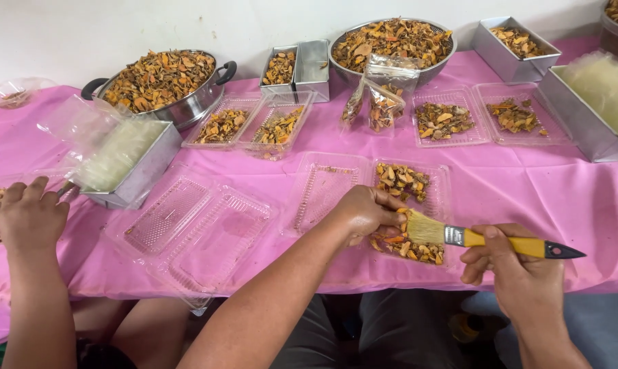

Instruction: Sorting and cleaning dried herbs using a brush and packing them into plastic bags.

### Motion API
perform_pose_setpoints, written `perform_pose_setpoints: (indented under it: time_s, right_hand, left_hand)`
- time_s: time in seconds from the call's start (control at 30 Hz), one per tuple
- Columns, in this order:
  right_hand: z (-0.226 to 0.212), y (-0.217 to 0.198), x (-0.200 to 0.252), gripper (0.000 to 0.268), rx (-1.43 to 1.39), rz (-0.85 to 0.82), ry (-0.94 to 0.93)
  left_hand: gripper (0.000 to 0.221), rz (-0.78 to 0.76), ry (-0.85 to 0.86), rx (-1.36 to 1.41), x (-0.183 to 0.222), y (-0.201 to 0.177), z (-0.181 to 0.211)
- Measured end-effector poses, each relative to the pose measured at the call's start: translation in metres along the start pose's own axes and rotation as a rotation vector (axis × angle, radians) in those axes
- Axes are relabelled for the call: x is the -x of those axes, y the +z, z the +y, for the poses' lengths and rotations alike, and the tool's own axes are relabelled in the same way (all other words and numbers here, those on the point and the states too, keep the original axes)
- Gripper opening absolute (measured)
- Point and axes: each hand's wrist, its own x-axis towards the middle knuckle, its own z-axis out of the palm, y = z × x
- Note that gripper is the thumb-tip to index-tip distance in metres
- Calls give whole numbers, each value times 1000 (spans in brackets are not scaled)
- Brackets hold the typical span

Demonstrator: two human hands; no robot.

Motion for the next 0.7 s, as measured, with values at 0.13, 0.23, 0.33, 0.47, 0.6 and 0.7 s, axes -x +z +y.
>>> perform_pose_setpoints:
  time_s: [0.13,0.23,0.33,0.47,0.6,0.7]
  right_hand:
    - [5,-11,-1,24,-114,14,2]
    - [-2,-5,-1,24,-263,-21,-65]
    - [1,-1,-5,27,-143,-76,-73]
    - [-15,-7,-6,26,38,-32,11]
    - [-8,-10,-9,23,-183,-98,-157]
    - [8,-9,-12,28,-40,-96,51]
  left_hand:
    - [23,-35,34,-26,3,-2,-2]
    - [22,28,2,-100,9,11,4]
    - [26,40,-122,-185,32,22,23]
    - [20,23,-31,-205,28,12,18]
    - [21,50,-83,-86,20,16,14]
    - [32,62,-60,-223,35,21,32]
